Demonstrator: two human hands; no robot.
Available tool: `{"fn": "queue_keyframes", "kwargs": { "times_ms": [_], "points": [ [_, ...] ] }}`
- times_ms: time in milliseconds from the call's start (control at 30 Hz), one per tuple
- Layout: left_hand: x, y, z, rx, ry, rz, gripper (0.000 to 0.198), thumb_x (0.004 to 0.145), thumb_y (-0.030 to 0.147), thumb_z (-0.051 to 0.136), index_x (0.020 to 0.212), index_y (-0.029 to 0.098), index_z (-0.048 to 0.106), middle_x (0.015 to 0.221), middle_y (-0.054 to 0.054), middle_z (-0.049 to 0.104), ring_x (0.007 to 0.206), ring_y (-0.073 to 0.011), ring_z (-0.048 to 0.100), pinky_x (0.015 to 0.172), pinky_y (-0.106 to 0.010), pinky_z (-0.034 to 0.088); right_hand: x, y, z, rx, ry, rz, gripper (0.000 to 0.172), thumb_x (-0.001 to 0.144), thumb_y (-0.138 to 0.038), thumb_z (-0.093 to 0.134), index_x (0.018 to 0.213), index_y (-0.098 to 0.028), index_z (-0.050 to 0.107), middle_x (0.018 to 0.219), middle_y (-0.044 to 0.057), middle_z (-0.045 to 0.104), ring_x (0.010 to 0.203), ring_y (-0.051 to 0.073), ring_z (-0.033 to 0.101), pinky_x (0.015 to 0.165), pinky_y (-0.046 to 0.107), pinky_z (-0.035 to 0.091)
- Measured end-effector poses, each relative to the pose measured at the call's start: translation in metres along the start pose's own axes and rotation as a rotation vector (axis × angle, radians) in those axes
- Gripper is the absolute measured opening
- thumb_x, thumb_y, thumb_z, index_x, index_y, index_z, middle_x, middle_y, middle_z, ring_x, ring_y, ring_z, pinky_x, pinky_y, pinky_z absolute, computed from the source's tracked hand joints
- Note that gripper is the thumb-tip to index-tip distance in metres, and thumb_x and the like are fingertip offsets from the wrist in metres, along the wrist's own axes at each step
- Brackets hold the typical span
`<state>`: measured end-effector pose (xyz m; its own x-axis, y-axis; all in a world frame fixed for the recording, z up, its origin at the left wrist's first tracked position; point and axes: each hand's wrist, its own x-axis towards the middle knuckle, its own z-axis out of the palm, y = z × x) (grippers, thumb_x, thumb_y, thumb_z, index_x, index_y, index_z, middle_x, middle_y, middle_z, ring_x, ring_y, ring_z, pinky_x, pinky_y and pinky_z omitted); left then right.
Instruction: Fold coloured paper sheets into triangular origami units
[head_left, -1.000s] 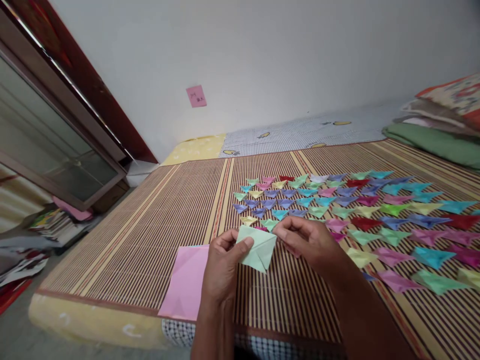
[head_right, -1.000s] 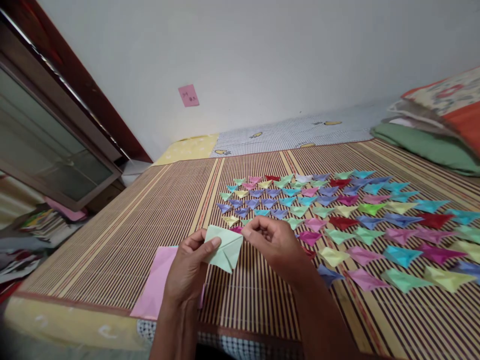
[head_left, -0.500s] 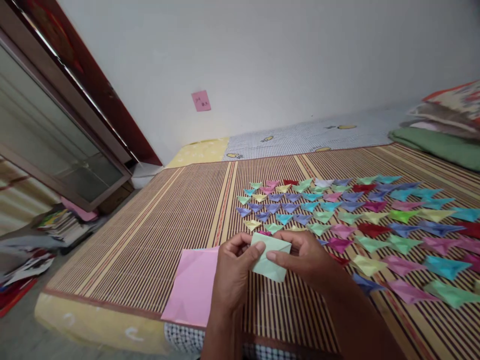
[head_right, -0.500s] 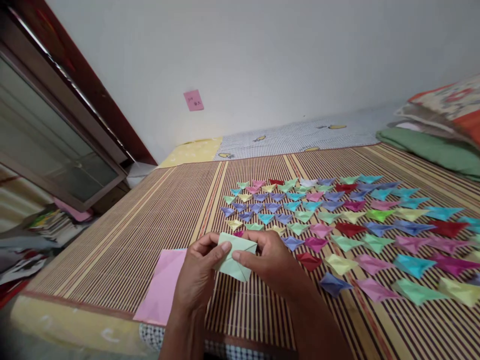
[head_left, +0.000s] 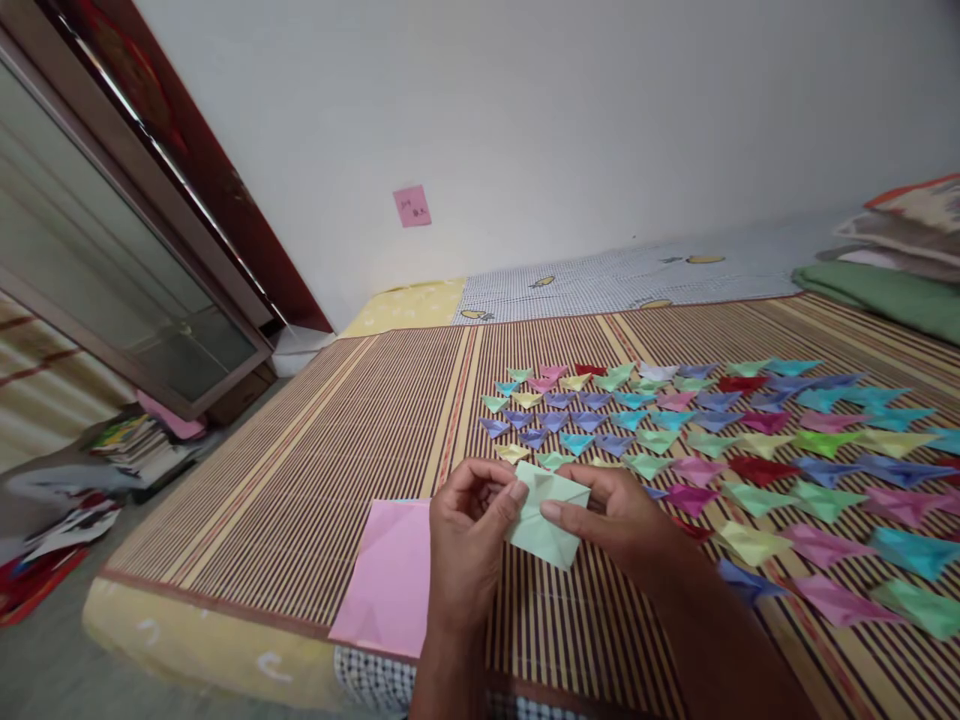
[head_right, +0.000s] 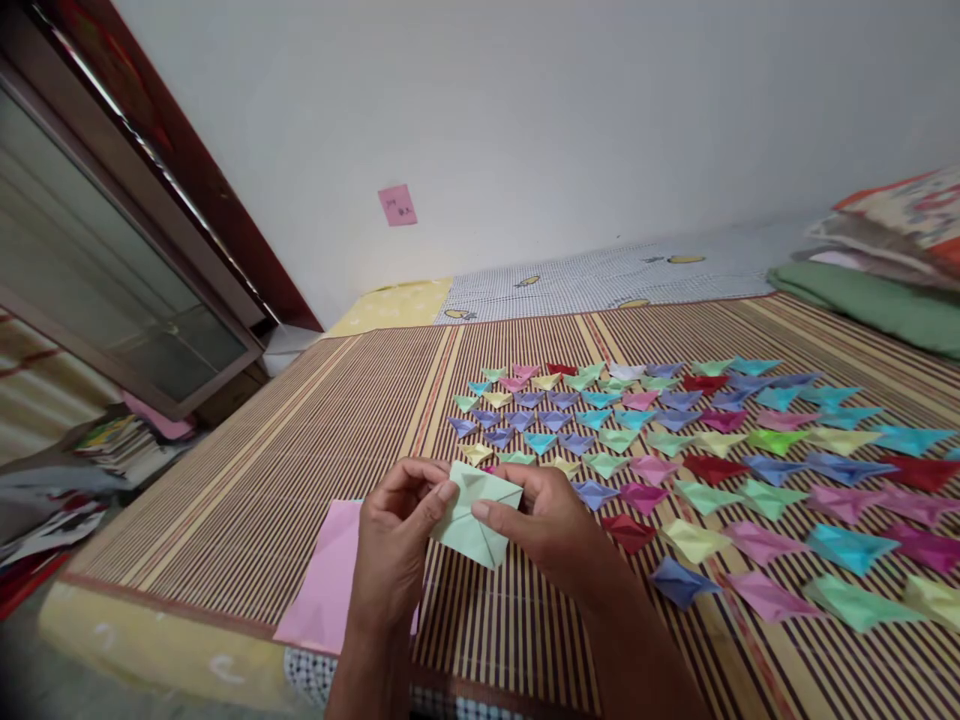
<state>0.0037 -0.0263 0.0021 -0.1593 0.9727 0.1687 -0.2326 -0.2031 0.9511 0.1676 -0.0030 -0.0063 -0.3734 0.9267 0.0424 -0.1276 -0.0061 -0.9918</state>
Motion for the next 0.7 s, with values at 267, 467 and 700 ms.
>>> {"fn": "queue_keyframes", "kwargs": {
  "times_ms": [267, 467, 700],
  "points": [
    [-0.0003, -0.0038, -0.0013, -0.037, 0.028, -0.063, 0.020, 0.077, 0.029, 0.086, 0.074, 0.016, 0.072, 0.080, -0.002, 0.071, 0.074, -0.0131, 0.064, 0.067, -0.021, 0.051, 0.0009, 0.0005, -0.0023, -0.115, -0.045, -0.045, 0.020, 0.085, -0.037, 0.072, 0.087, -0.017, 0.073, 0.077, 0.002, 0.068, 0.071, 0.017, 0.060, 0.063, 0.027, 0.048],
    [0.0018, -0.0063, -0.0002, -0.056, 0.098, -0.051, 0.021, 0.074, 0.028, 0.089, 0.072, 0.015, 0.072, 0.080, -0.001, 0.072, 0.073, -0.0133, 0.066, 0.068, -0.022, 0.052, -0.0002, -0.0005, -0.0049, -0.141, -0.029, -0.078, 0.020, 0.087, -0.037, 0.072, 0.080, -0.018, 0.069, 0.073, 0.000, 0.064, 0.068, 0.016, 0.057, 0.062, 0.027, 0.045],
    [0.0002, -0.0079, 0.0006, -0.016, 0.111, -0.051, 0.021, 0.074, 0.029, 0.088, 0.074, 0.015, 0.072, 0.075, -0.001, 0.070, 0.069, -0.0123, 0.062, 0.065, -0.021, 0.050, 0.0003, -0.0011, -0.0015, -0.118, 0.102, -0.233, 0.013, 0.086, -0.029, 0.076, 0.094, -0.022, 0.069, 0.085, 0.001, 0.066, 0.080, 0.018, 0.063, 0.071, 0.031, 0.049]
  ]
}}
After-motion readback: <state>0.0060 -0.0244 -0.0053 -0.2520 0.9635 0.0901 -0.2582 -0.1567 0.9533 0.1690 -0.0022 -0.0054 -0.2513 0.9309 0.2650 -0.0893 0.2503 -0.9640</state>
